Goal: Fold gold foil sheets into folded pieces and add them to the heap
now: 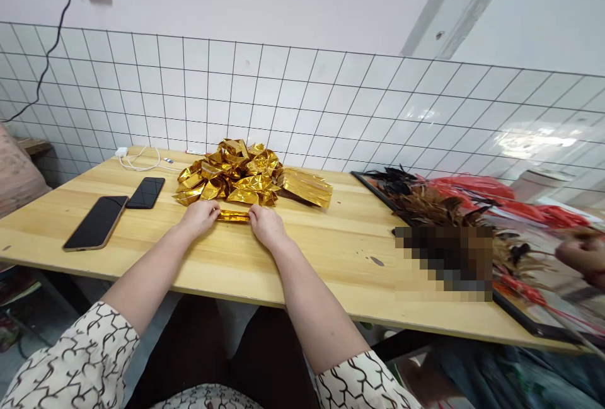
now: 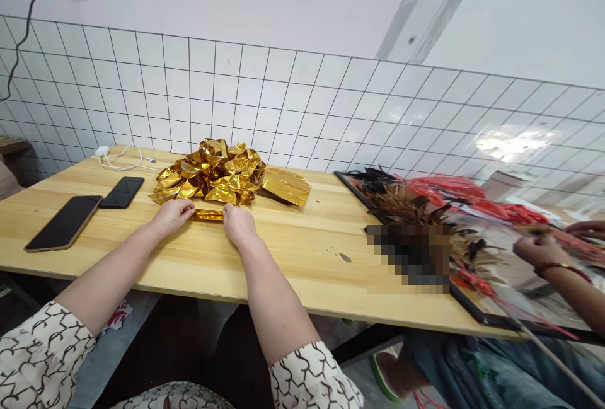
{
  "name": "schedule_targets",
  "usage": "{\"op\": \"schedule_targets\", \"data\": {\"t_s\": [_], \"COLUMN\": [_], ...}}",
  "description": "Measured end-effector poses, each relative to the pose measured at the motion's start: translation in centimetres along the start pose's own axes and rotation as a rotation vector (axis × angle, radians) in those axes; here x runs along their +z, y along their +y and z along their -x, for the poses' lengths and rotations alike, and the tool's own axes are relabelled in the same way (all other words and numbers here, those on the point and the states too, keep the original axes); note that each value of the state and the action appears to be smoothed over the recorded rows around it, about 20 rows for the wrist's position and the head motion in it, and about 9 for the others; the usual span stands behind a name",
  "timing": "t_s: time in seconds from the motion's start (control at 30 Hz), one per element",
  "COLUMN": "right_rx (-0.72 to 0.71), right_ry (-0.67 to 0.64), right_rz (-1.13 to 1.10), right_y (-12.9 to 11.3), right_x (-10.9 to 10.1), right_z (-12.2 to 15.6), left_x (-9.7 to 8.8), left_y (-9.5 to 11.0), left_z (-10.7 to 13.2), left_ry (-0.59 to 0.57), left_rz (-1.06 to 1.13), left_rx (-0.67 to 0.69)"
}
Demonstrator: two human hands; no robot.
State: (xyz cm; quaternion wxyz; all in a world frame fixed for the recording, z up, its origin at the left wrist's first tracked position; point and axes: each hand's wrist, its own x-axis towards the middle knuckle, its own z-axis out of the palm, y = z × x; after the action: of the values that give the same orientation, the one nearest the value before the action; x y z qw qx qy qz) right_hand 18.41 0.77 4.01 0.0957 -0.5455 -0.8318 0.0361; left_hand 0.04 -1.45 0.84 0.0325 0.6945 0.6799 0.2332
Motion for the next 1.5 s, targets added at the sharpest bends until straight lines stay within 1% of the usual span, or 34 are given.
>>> {"op": "schedule_targets", "data": {"t_s": [0.1, 0.2, 0.47, 0.63, 0.8, 0.9, 1.03, 1.23, 1.37, 1.5], "right_rx": [0.012, 0.021, 0.058, 0.055, 0.020, 0.013, 0.008, 0.069, 0.137, 0.189], "right_ry": [0.022, 0.025, 0.002, 0.017, 0.059, 0.073, 0.093, 0.064, 0.117, 0.164], "right_rz": [-0.085, -0.143, -0.204, -0.235, -0.302, -0.329, -0.340, -0.257, -0.272, -0.310], "right_y": [0.0, 0.1, 0.3, 0.1, 0.0, 0.1, 0.2, 0.0, -0.2, -0.5], "right_x": [0.2, 0.5, 1.0, 1.1, 1.3, 1.4, 1.4, 1.0, 0.9, 1.1], "right_z": [-0.1, -0.2, -0.4, -0.5, -0.7, -0.8, -0.9, -0.7, -0.5, -0.5], "left_x": [0.0, 0.2, 0.7, 1.0, 1.4, 1.7, 1.8, 1.2, 0.8, 0.7], "left_y": [0.1, 0.1, 0.5, 0.8, 0.6, 0.5, 0.5, 0.8, 1.2, 1.5], "left_z": [0.0, 0.0, -0.3, -0.4, -0.5, -0.6, -0.7, -0.6, -0.4, -0.2], "left_ry": [0.019, 0.053, 0.097, 0.130, 0.163, 0.140, 0.110, 0.130, 0.134, 0.147], "left_rz": [0.042, 0.092, 0.224, 0.317, 0.365, 0.420, 0.486, 0.364, 0.259, 0.209], "left_rx": [-0.059, -0.091, -0.168, -0.178, -0.172, -0.153, -0.095, -0.118, -0.142, -0.160]}}
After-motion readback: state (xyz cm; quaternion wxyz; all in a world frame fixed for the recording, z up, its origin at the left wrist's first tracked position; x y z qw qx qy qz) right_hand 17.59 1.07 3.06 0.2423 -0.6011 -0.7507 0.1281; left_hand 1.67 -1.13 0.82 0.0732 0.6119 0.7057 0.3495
